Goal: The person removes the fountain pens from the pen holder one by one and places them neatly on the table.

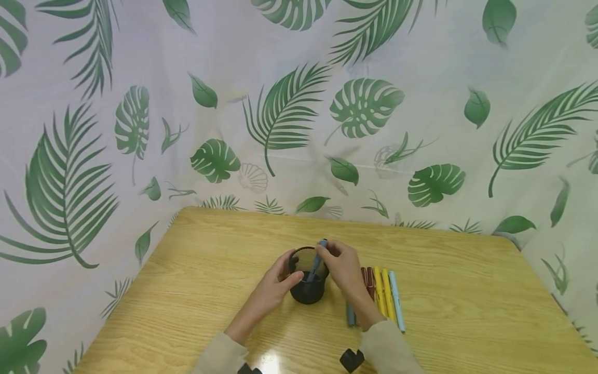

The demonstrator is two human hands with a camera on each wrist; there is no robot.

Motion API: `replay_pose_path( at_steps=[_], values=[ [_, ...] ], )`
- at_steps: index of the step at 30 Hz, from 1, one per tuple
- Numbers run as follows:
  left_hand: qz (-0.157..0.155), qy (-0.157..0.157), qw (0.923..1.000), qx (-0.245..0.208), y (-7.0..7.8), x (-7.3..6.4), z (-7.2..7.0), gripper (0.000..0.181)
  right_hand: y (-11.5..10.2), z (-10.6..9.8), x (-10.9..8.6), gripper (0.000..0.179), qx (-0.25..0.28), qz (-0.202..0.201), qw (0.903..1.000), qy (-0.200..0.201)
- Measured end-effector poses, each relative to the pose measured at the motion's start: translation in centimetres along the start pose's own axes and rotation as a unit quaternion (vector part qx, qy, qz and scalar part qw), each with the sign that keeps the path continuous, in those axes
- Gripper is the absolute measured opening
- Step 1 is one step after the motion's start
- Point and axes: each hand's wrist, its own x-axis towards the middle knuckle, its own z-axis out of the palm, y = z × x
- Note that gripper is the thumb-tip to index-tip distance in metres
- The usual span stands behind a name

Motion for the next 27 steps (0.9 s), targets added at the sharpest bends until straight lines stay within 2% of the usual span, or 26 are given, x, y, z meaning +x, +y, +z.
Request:
replay_pose_path(
  at_steps=[3, 9, 15, 22, 27],
  values=[
    [0.0, 0.008, 1.0, 0.005, 0.0, 0.0, 0.0, 0.072, 0.2, -0.8, -0.2, 0.03, 0.04, 0.02, 0.999, -0.005],
    [-0.006, 0.015, 0.9998, 0.009, 0.0, 0.0, 0.1, 0.073, 0.4, -2.5, -0.5, 0.035, 0.1, 0.034, 0.9941, -0.023],
    [-0.005, 0.021, 0.9995, 0.024, 0.0, 0.0, 0.0, 0.072, 0.6, -4.0, -0.2, 0.034, 0.166, 0.068, 0.9832, -0.033],
    [0.003, 0.017, 0.9997, 0.019, 0.0, 0.0, 0.1, 0.072, 0.9, -5.9, -0.2, 0.039, 0.219, 0.085, 0.9716, -0.032],
    [0.008, 0.015, 0.9997, 0.019, -0.1, 0.0, 0.0, 0.072, 1.1, -7.3, -0.4, 0.031, 0.241, 0.093, 0.9655, -0.033]
  ],
)
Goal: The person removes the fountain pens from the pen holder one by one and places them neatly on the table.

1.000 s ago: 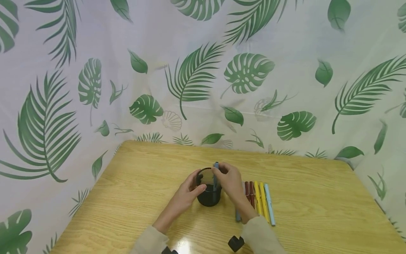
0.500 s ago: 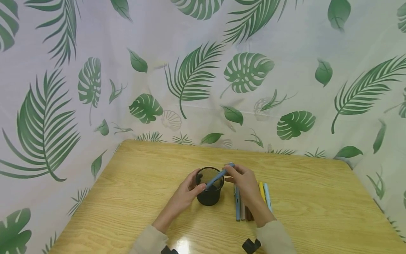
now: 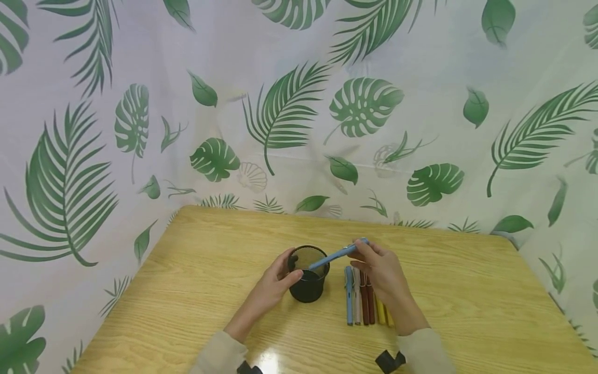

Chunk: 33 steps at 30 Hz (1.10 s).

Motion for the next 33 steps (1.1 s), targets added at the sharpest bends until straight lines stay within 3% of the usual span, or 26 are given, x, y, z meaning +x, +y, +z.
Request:
replay_pose_path(
  at_steps=[12, 21, 33],
  values=[
    [0.002, -0.007, 0.9999, -0.015, 0.0, 0.1, 0.0, 0.069, -0.8, -4.3, -0.7, 0.019, 0.109, -0.002, 0.9941, -0.005],
    [0.001, -0.004, 1.0, 0.0, -0.3, 0.1, 0.0, 0.073, -2.0, -9.6, -2.1, 0.019, 0.15, -0.016, 0.9885, -0.007],
    [0.002, -0.007, 1.0, 0.003, 0.3, -0.1, -0.1, 0.072, -3.4, -17.4, -3.8, 0.028, 0.191, -0.044, 0.9795, -0.048]
  ],
)
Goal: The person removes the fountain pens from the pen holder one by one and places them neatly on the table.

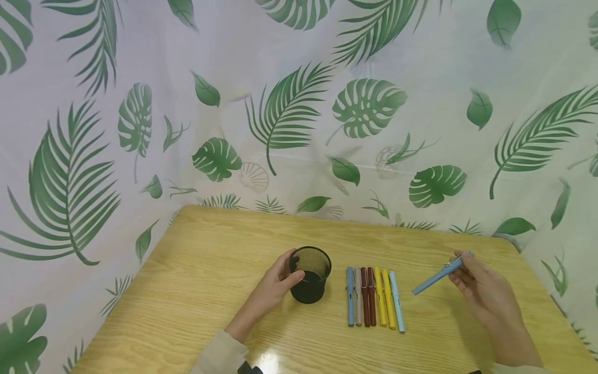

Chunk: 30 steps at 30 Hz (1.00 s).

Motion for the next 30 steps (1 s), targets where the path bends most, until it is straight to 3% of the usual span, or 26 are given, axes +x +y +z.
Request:
replay_pose_path(
  at_steps=[6, 11, 17, 22, 30],
  values=[
    [0.001, 0.0, 1.0, 0.001, 0.2, 0.0, 0.0, 0.071, -1.0, -2.0, -0.6, 0.031, 0.023, -0.011, 0.9995, -0.02],
    [-0.001, -0.003, 1.0, -0.006, 0.0, 0.0, 0.0, 0.072, -1.1, -2.8, -0.9, 0.032, 0.013, -0.005, 0.9999, -0.009],
    [0.003, -0.009, 0.9999, -0.013, -0.3, 0.1, -0.1, 0.074, -0.6, -2.7, -0.8, 0.03, -0.023, 0.013, 0.9995, 0.015],
    [-0.003, -0.008, 0.9999, -0.01, -0.4, 0.1, -0.1, 0.076, 0.3, -2.5, -0.4, 0.03, -0.062, 0.026, 0.9977, 0.011],
    [-0.005, -0.006, 1.0, 0.003, -0.2, 0.0, -0.1, 0.076, 1.5, -2.0, 0.0, 0.026, -0.126, 0.055, 0.9901, 0.027]
  ],
)
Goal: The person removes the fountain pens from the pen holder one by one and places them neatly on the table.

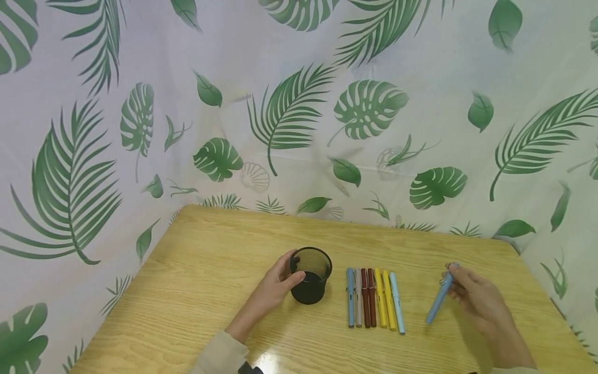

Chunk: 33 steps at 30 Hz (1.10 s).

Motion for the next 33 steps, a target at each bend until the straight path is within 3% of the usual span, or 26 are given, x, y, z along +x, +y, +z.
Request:
replay_pose_path(
  at_steps=[7, 19, 27, 33],
  values=[
    [-0.001, 0.003, 1.0, 0.006, 0.1, 0.0, 0.0, 0.074, 0.8, 0.4, 0.3, 0.023, -0.048, 0.024, 0.9983, 0.021],
    [-0.003, 0.007, 0.9999, 0.013, 0.3, -0.1, 0.0, 0.074, 2.0, 1.1, 1.0, 0.024, -0.062, 0.033, 0.9976, -0.003],
    [-0.004, 0.009, 0.9999, 0.008, 0.3, 0.0, 0.1, 0.074, 2.5, 1.7, 1.4, 0.022, -0.077, 0.053, 0.9956, 0.01],
    [-0.005, 0.009, 0.9999, 0.01, 0.3, -0.1, 0.1, 0.074, 2.9, 2.4, 1.7, 0.02, -0.142, 0.077, 0.9862, 0.036]
  ],
)
